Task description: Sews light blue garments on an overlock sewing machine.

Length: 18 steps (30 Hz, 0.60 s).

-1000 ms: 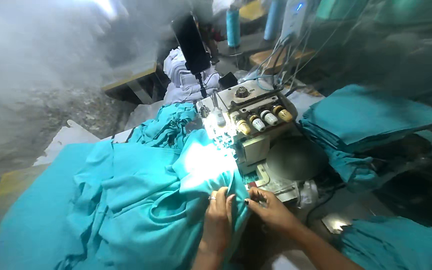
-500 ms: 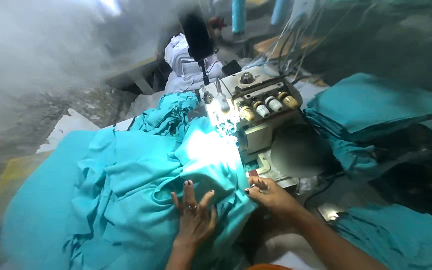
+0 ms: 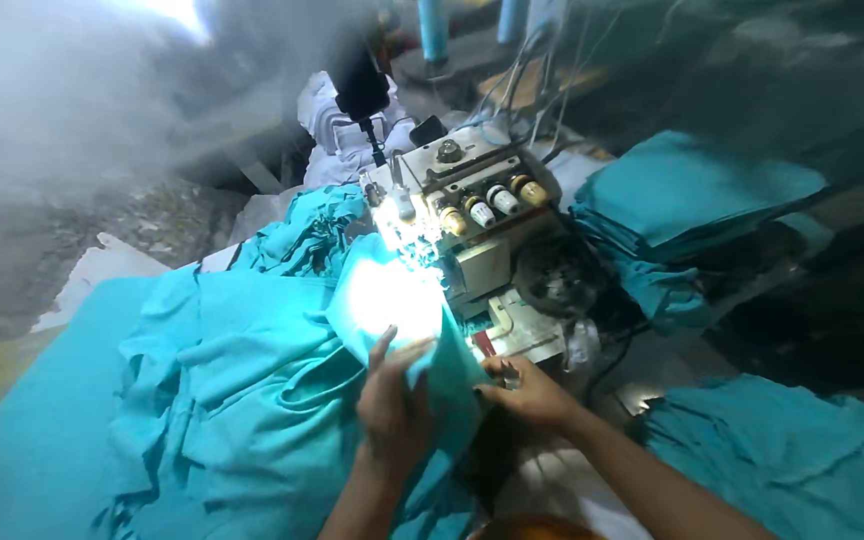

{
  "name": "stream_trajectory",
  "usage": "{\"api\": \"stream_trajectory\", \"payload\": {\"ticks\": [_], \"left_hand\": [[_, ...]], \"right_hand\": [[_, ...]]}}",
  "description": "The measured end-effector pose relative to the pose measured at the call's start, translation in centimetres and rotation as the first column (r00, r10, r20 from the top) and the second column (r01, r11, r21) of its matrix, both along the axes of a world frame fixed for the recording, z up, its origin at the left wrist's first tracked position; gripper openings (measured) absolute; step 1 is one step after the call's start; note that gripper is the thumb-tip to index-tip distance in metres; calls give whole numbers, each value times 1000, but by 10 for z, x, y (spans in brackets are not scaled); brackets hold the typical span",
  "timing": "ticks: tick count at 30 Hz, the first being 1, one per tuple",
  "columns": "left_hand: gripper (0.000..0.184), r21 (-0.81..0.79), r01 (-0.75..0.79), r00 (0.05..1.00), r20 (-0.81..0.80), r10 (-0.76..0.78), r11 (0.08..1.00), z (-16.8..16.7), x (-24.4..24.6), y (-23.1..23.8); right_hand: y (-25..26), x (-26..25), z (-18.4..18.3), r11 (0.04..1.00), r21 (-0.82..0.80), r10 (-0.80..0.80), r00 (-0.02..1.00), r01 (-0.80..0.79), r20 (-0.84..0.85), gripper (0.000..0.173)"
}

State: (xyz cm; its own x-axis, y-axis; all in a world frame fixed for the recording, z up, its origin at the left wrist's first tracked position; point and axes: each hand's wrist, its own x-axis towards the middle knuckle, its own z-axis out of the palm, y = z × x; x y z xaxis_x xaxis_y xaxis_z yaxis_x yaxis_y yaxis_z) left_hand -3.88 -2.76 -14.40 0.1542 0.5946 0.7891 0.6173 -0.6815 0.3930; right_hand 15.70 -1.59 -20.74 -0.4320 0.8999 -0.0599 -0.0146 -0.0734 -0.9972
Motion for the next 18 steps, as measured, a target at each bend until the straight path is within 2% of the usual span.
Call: {"api": "stream_trajectory", "payload": {"ticks": [3,6,11,14,18], "left_hand": [[21,-36,-82,980,178,87,996,12,16,0],[18,-52,-45,982,183,54,998,-3,23,-1],[15,-12,-116,993,33,116,993,-25,18,13],[15,9,-133,989,-60,133,991,-23,15,24],[16,5,-238,937,-261,231,971,-13,8,42]], "right_hand": [[-10,9,-2,1000,20,10,999,-9,-54,8],[-11,7,-3,999,29,-20,997,22,-80,6],[-2,-8,9,989,47,-133,985,139,-110,7],[6,-22,19,966,71,-240,964,249,-119,10],[18,-44,39,950,18,-312,950,312,-20,13]]}}
